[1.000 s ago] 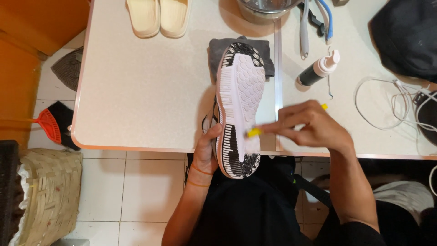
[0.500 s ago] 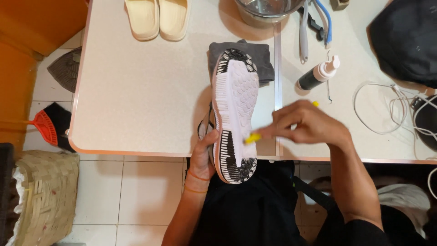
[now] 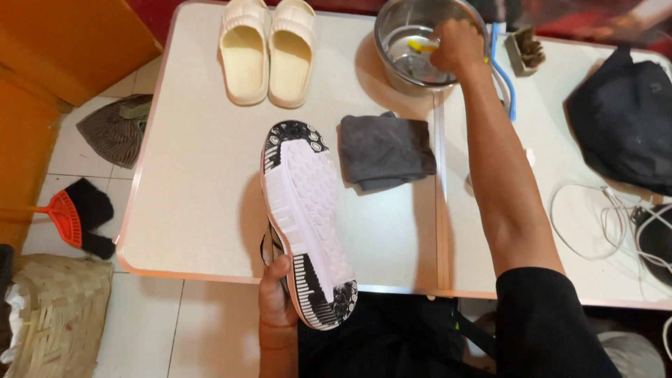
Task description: Cleaning the sole of a sneaker using cleaning foam, a brush, and a cloth on a workspace.
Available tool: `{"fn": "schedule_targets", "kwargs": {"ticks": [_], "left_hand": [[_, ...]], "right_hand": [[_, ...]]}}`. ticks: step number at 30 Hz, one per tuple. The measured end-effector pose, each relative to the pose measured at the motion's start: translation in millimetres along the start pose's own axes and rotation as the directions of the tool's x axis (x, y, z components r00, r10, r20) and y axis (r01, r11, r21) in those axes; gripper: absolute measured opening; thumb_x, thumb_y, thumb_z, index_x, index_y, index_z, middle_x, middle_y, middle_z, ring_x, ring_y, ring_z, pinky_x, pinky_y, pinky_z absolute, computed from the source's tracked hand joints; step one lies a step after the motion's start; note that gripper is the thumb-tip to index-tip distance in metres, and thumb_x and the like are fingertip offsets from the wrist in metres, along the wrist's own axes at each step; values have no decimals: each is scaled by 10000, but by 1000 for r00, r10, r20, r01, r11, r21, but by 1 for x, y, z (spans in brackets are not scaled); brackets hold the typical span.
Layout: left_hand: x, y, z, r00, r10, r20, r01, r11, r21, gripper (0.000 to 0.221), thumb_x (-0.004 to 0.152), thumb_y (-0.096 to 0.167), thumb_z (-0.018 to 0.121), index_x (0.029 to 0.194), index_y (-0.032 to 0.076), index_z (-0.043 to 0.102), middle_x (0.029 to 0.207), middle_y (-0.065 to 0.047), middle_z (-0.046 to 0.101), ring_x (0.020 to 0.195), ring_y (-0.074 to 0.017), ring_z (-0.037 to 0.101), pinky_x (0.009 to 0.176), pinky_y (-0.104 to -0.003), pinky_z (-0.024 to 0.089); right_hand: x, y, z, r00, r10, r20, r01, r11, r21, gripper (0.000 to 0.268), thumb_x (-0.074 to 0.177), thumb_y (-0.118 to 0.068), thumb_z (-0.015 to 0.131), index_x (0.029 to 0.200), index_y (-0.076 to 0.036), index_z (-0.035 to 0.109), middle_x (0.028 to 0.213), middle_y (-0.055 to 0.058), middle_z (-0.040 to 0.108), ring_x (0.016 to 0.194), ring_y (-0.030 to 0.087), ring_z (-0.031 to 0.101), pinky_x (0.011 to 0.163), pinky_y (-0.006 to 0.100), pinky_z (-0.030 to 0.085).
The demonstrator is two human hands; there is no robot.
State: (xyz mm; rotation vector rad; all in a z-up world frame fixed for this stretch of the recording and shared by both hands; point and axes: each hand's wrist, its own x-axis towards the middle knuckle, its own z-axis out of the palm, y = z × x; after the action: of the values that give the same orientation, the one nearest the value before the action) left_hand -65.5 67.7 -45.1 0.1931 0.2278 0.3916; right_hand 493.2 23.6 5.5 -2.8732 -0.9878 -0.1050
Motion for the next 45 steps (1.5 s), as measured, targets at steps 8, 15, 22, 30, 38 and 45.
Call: {"fn": "schedule_targets", "kwargs": {"ticks": [8, 15, 22, 30, 38, 45], "left_hand": [[9, 12, -4, 993, 120, -17, -118, 988, 95, 479, 950, 185, 662, 1376, -15, 572, 1225, -195, 707, 1131, -345, 679, 986, -473, 551], [16, 9, 13, 990, 109, 89, -115, 991, 66, 471, 951, 169, 696, 1369, -10, 573, 1191, -180, 726, 1086, -323, 705, 936, -448, 586], [13, 1, 7, 1000, -3, 29, 2, 1000, 19, 429, 934, 208, 705, 1289, -21, 635, 1203, -198, 718, 1109, -341, 691, 975, -467, 560], [23, -8, 35, 996, 75, 40, -74, 997, -37, 483, 964, 235, 696, 1396, 60, 567, 1225, -134, 717, 1112, -269, 691, 998, -416, 551], [34, -10, 30, 994, 28, -108, -22, 998, 50, 502, 979, 327, 577, 1375, 18, 592, 1213, -251, 703, 1057, -326, 715, 903, -470, 593], [24, -12, 45, 996, 7, -92, 1, 996, 85, 482, 960, 333, 610, 1339, 36, 624, 1175, -225, 727, 1036, -295, 724, 889, -446, 604]], "right_hand": [[15, 14, 37, 994, -90, -62, 99, 982, 158, 303, 746, 3, 694, 971, -136, 843, 827, 198, 731, 890, 405, 675, 813, 520, 556], [-4, 11, -5, 975, -66, 211, -16, 930, 366, 154, 795, -68, 786, 948, -85, 798, 587, 100, 648, 492, 142, 575, 525, 312, 470], [-2, 41, 1, 948, -245, -202, 262, 963, 67, 493, 648, -2, 592, 1027, -196, 841, 1260, 264, 693, 1013, 460, 669, 818, 539, 506], [-161, -49, -103, 882, -404, -242, 465, 829, 310, 436, 820, 161, 584, 1190, 0, 749, 1157, 179, 739, 817, 287, 654, 721, 426, 517], [-242, -34, 8, 940, -252, -229, 321, 882, 346, 265, 845, 100, 668, 1006, -72, 788, 865, 146, 668, 748, 380, 698, 719, 453, 572], [-247, -29, -44, 958, -231, -170, 286, 818, 500, 311, 916, 78, 611, 1035, -112, 827, 843, 191, 663, 722, 405, 659, 728, 456, 555]]}}
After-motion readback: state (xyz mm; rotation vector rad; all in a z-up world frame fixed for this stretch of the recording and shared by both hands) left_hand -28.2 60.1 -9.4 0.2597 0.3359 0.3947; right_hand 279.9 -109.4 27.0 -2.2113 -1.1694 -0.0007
